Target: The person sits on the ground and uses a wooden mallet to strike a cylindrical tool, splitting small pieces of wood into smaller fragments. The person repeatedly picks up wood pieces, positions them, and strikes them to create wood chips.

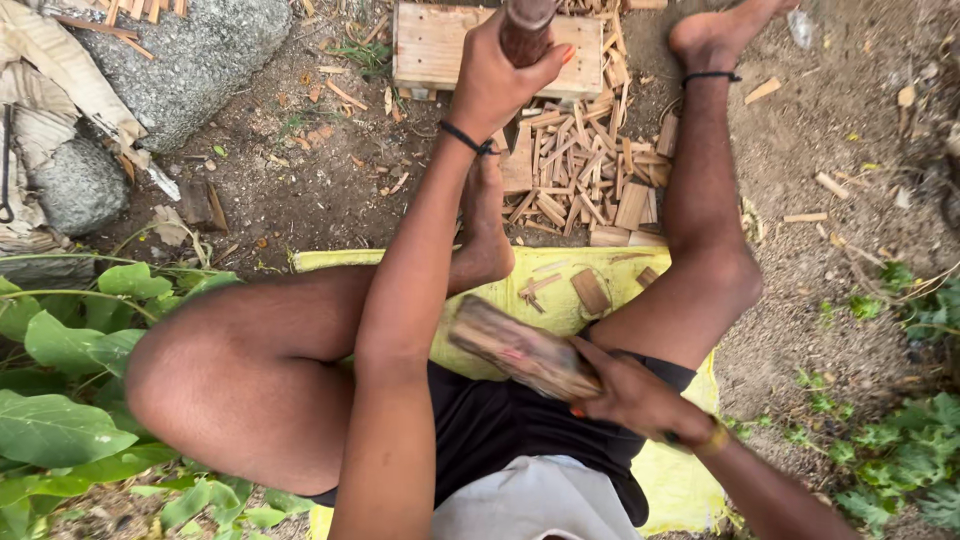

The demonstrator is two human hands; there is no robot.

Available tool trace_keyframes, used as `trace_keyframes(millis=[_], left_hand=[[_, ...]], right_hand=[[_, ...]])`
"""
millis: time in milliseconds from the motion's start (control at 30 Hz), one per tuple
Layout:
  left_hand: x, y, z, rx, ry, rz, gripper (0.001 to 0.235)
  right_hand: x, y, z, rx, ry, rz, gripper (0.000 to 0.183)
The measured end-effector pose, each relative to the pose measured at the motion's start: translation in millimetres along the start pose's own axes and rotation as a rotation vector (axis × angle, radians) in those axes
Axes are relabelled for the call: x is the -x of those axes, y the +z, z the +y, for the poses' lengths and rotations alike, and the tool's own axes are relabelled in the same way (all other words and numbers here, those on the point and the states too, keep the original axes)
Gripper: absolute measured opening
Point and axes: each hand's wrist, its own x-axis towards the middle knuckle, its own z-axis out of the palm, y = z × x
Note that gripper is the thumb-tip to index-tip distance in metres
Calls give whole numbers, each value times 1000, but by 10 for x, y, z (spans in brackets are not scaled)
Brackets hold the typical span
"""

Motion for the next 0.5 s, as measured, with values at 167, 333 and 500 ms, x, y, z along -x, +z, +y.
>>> trace_keyframes(millis=[167,333,500], left_hand=[[70,-11,-14,32,21,27,35],[62,206,213,8,230,-39,50],[119,299,502,-106,103,-188,40]], right_hand=[[249,184,624,-437,-471,372,80],[364,-73,848,-240,-173,873,65],[406,-620,305,-673,-787,1153,55]])
